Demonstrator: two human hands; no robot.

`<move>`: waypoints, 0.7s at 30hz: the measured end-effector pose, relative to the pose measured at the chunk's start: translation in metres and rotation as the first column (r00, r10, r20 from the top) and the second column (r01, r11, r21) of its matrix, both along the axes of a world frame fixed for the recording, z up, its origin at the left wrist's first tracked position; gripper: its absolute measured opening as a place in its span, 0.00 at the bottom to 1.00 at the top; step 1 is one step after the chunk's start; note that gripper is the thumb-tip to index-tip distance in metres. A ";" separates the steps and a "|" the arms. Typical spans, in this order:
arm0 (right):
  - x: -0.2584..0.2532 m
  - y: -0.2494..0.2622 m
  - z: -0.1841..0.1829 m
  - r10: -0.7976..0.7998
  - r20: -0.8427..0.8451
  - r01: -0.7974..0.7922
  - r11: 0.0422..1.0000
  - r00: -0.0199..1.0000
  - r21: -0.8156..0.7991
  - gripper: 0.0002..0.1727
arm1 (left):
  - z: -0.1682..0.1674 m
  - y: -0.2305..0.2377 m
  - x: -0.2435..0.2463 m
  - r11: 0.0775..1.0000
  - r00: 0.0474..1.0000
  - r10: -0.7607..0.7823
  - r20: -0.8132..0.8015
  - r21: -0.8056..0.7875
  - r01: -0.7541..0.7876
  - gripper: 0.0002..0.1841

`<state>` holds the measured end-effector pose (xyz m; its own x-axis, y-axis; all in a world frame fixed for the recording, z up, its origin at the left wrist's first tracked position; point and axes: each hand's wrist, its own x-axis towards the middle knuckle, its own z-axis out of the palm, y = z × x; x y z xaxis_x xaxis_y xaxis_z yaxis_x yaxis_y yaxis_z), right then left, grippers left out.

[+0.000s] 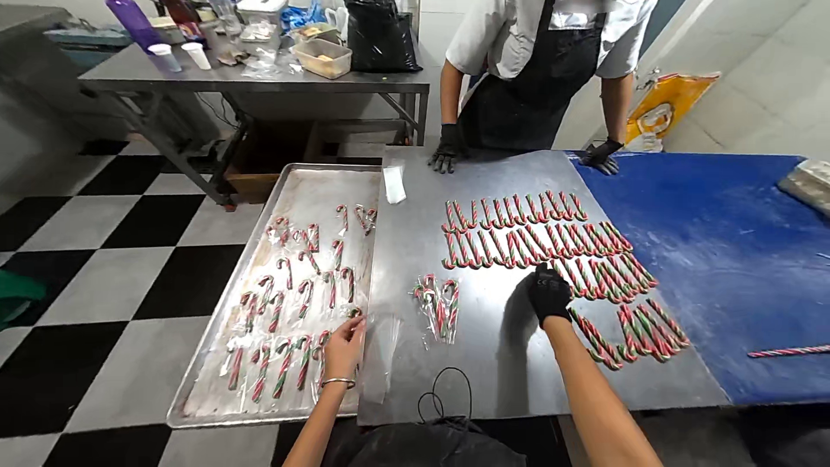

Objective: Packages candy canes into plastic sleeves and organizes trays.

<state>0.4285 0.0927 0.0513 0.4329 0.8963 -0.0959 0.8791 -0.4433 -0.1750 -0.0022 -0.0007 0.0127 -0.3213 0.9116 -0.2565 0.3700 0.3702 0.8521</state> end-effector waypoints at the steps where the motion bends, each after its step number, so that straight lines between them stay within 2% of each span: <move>1: 0.000 0.004 -0.001 -0.045 -0.003 0.044 0.998 0.999 -0.055 0.25 | 0.006 -0.001 0.000 1.000 1.000 0.015 0.000 -0.007 -0.015 0.14; 3: -0.021 -0.002 -0.003 -0.044 -0.018 0.042 0.995 0.999 -0.087 0.25 | 0.015 -0.005 -0.003 0.998 0.999 0.037 0.029 0.039 -0.038 0.14; 6: -0.078 -0.032 0.002 0.112 -0.049 -0.116 0.990 0.992 -0.083 0.26 | 0.024 -0.008 -0.003 0.989 0.995 0.055 0.085 0.136 -0.066 0.09; 10: -0.130 -0.072 -0.005 0.303 -0.039 -0.305 0.939 0.952 -0.159 0.31 | 0.029 -0.012 0.000 0.975 0.994 -0.088 0.072 0.208 0.071 0.12; 13: -0.137 -0.085 0.006 0.355 -0.258 -0.354 0.934 0.899 0.051 0.31 | 0.036 -0.012 0.005 0.970 0.987 -0.146 0.065 0.207 0.130 0.14; 15: -0.140 -0.091 0.022 0.355 -0.547 -0.293 0.935 0.759 0.200 0.27 | 0.042 -0.013 0.008 0.969 0.985 -0.159 0.068 0.203 0.142 0.14; 17: -0.151 -0.099 0.042 0.364 -0.737 -0.185 0.931 0.569 0.316 0.27 | 0.048 -0.015 0.009 0.958 0.979 -0.198 0.055 0.223 0.181 0.15; 19: -0.161 -0.105 0.057 0.435 -0.760 -0.137 0.895 0.483 0.425 0.33 | 0.053 -0.016 0.013 0.948 0.977 -0.197 0.076 0.268 0.170 0.13; 21: -0.169 -0.111 0.066 0.512 -0.704 -0.130 0.843 0.492 0.522 0.34 | 0.059 -0.020 0.019 0.936 0.974 -0.174 0.144 0.333 0.118 0.08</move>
<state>0.2591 -0.0184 0.1174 0.0140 0.9930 0.1173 0.3399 0.1056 -0.9345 0.0169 -0.0206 0.0712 -0.1565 0.9875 0.0181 0.2398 0.0202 0.9706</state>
